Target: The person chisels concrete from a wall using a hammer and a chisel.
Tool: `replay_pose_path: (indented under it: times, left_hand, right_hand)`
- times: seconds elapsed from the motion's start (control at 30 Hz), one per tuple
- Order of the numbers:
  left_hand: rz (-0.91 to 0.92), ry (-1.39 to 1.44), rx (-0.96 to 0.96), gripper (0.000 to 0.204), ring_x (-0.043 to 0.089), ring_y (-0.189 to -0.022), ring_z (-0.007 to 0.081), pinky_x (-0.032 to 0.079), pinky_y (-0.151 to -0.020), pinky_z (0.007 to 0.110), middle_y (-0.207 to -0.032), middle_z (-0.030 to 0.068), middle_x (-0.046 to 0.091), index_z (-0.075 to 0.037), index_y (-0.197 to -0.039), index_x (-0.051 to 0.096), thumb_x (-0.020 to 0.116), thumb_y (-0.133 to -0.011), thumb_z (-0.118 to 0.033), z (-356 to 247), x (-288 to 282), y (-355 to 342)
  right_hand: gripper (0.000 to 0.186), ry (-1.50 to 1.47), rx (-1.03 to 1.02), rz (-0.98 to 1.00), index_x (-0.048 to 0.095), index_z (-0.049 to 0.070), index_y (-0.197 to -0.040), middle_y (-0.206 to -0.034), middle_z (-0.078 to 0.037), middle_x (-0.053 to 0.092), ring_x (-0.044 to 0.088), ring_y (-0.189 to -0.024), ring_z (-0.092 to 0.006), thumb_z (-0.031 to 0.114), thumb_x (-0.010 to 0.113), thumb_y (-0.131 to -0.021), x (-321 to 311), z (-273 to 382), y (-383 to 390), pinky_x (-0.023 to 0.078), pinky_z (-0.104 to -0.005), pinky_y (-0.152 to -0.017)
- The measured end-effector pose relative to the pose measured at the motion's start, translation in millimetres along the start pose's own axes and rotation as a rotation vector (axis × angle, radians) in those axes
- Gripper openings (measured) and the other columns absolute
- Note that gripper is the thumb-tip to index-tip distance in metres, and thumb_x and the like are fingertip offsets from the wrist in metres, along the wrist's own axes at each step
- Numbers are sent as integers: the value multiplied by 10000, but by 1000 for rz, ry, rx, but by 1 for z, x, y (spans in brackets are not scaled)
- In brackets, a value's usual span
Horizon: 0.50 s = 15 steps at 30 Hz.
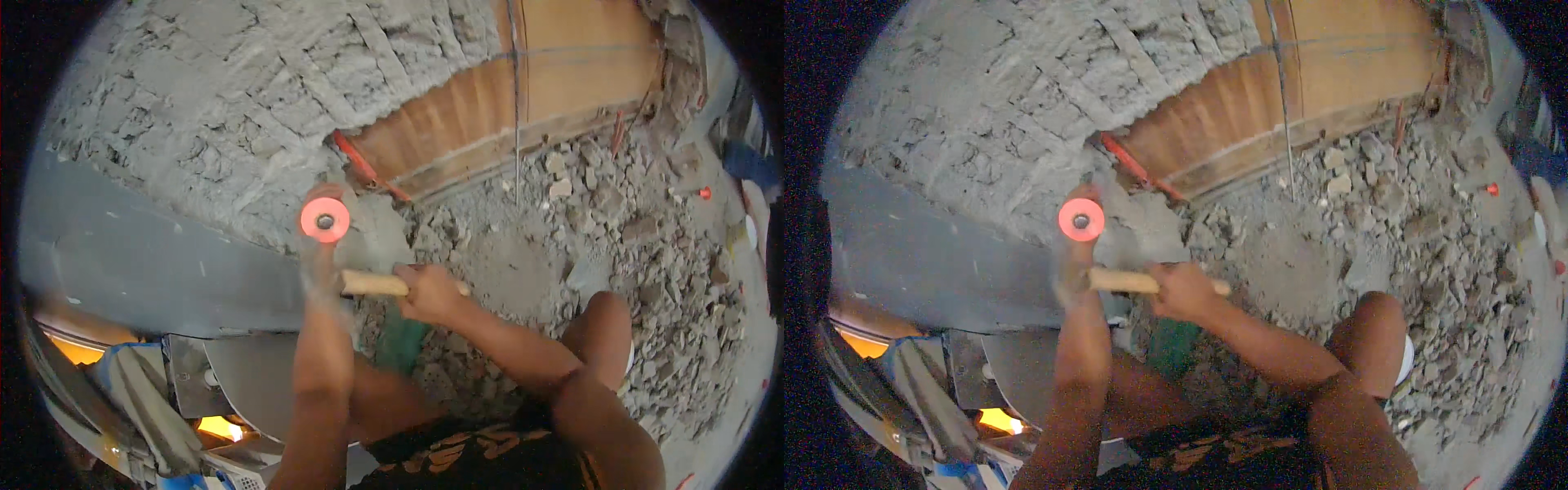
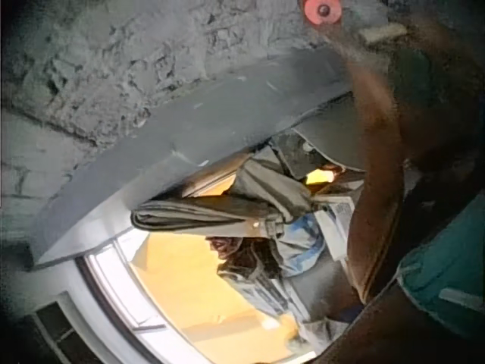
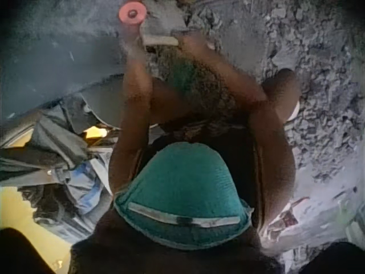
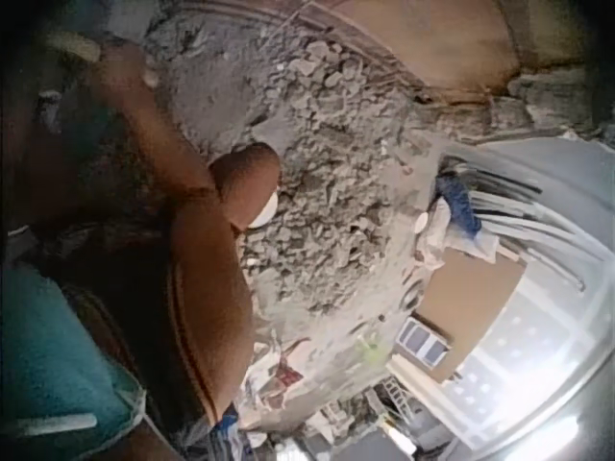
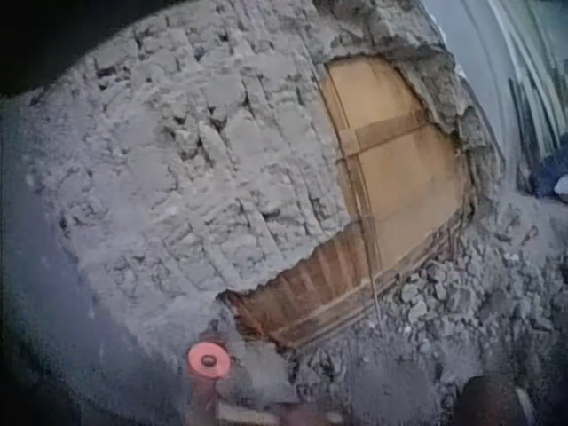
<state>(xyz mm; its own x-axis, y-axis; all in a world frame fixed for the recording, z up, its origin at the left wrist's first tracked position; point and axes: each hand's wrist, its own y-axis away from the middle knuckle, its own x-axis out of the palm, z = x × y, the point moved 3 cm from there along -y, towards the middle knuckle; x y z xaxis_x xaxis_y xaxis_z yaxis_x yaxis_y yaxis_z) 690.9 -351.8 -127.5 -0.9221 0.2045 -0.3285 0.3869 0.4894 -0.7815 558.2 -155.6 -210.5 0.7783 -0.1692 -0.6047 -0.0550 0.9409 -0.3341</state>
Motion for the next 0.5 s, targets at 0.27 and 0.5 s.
replay_pose_path:
  times: [0.27,0.5]
  left_hand:
    - [-42,-54,-31,227,646,-1000,247,499,-897,363,-1031,123,686,2,-964,667,663,-742,49,0,11,0]
    - [-55,-6,-34,215,645,-997,233,503,-889,365,-1028,119,685,5,-966,665,660,-754,39,-9,23,10]
  right_hand:
    - [328,-91,-14,89,596,128,-913,-789,-136,647,652,-715,-343,253,734,-643,-16,-14,-19,516,-453,-637]
    - [348,-69,-78,-14,611,134,-933,-792,-148,647,659,-726,-335,223,733,-620,-47,30,-7,526,-434,-639]
